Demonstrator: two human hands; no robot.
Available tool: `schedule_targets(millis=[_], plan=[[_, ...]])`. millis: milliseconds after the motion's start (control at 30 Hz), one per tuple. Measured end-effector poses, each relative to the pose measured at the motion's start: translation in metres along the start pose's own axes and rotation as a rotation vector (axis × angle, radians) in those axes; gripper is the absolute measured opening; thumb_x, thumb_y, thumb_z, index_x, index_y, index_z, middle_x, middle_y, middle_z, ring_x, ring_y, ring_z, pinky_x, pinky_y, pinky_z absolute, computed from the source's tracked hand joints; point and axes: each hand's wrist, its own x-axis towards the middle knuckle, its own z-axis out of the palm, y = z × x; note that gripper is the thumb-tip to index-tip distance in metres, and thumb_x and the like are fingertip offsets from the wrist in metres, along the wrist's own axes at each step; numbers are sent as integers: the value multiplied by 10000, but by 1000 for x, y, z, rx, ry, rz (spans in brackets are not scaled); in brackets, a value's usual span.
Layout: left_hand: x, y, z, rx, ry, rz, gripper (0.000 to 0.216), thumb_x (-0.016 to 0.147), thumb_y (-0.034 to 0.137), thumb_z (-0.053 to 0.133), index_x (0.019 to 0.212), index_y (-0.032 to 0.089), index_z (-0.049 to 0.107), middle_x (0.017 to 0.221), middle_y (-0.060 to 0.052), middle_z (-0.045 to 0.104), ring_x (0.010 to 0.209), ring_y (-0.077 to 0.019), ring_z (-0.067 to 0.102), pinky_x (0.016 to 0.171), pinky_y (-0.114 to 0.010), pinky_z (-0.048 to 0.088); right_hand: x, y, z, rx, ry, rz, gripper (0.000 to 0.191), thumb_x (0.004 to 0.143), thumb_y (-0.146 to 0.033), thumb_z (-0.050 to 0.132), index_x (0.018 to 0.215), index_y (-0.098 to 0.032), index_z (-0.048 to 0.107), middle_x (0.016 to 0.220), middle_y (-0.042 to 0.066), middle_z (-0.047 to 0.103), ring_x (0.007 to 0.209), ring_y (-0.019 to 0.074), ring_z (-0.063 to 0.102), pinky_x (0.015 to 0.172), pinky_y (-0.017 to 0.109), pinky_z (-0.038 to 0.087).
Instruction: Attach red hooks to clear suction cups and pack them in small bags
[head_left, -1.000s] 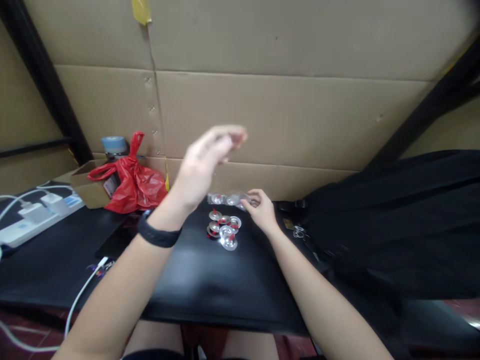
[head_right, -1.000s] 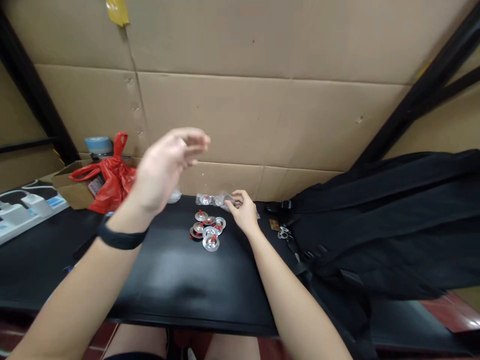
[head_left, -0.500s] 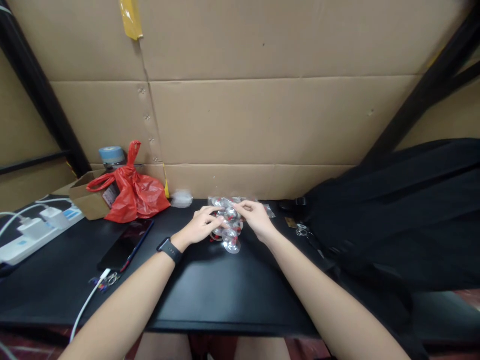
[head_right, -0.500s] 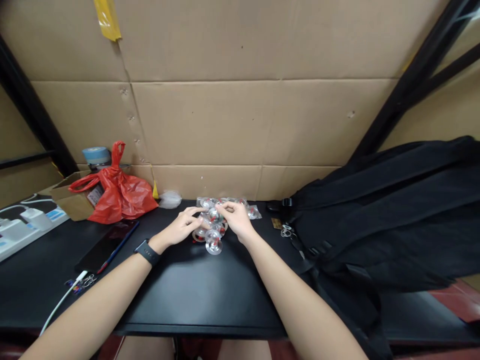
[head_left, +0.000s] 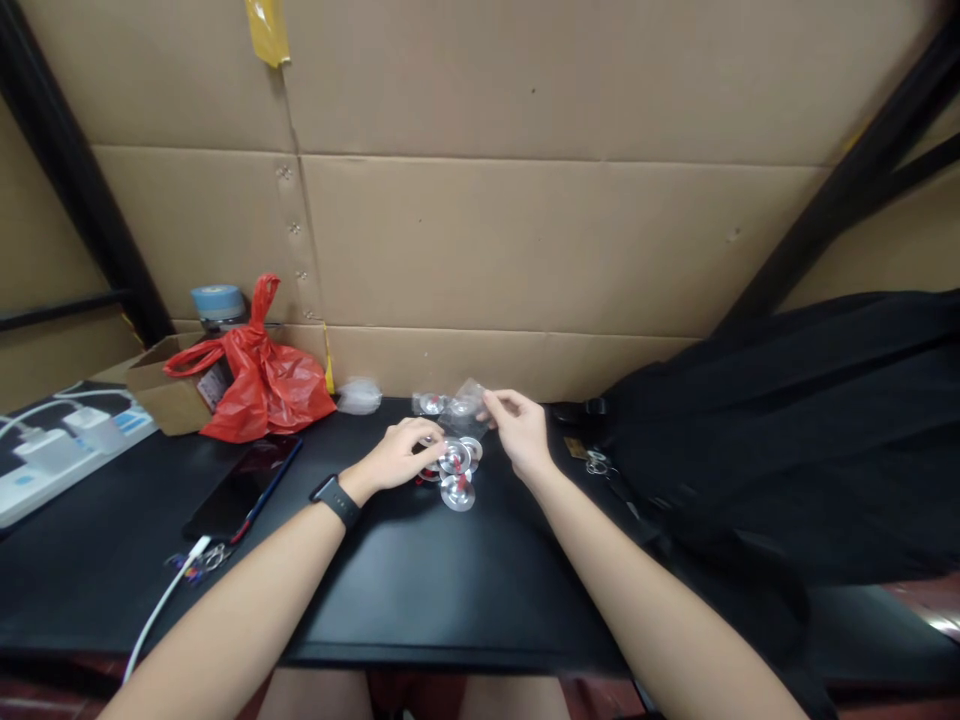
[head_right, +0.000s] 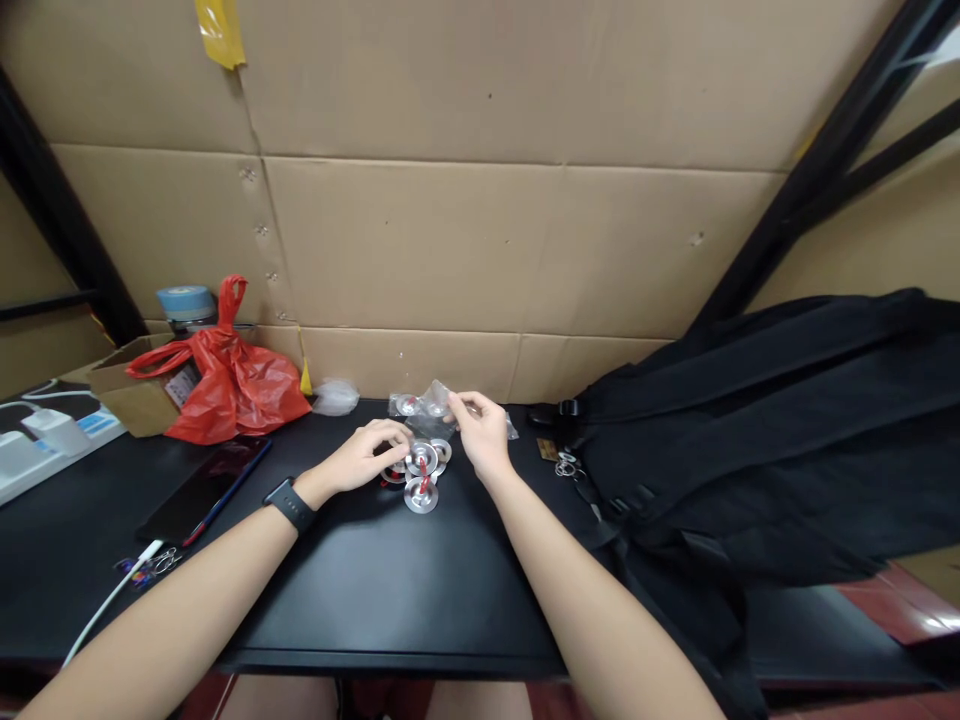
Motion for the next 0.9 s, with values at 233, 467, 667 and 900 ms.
schedule_targets(millis=[233, 467, 667, 900], plan=[[-2, 22, 2, 286, 210, 79, 385, 771, 191, 625, 1148, 218, 558, 1261, -91, 565, 1190, -269, 492, 967, -399, 384, -2, -5, -1, -17, 43, -45, 371, 777, -571, 665, 786, -200, 641, 555, -25, 564, 492, 145, 522, 502, 268, 425], [-1, 35, 2, 536, 119, 217, 413, 864, 214, 595, 1271, 255, 544, 1388, -98, 522, 1276, -293, 434, 961, -421, 347, -10, -13, 7, 95, 18, -17, 382, 791, -596, 648, 789, -216, 607, 591, -17, 582, 493, 144, 524, 489, 273, 439], [-2, 34, 3, 667, 151, 333, 398, 914, 225, 558, 1305, 296, 541, 1398, -61, 535, 1297, -267, 420, 966, -401, 329, -14, -19, 12, 290, -62, 126, 407, 746, -602, 701, 801, -217, 580, 632, -26, 579, 470, 107, 478, 442, 245, 412], [1, 31, 5, 734, 310, 442, 240, 982, 198, 473, 1167, 233, 622, 1247, -77, 641, 1145, -207, 555, 889, -349, 364, -15, -24, 11, 398, -149, 216, 398, 667, -542, 803, 758, -201, 619, 605, -37, 580, 467, 89, 477, 440, 227, 402]])
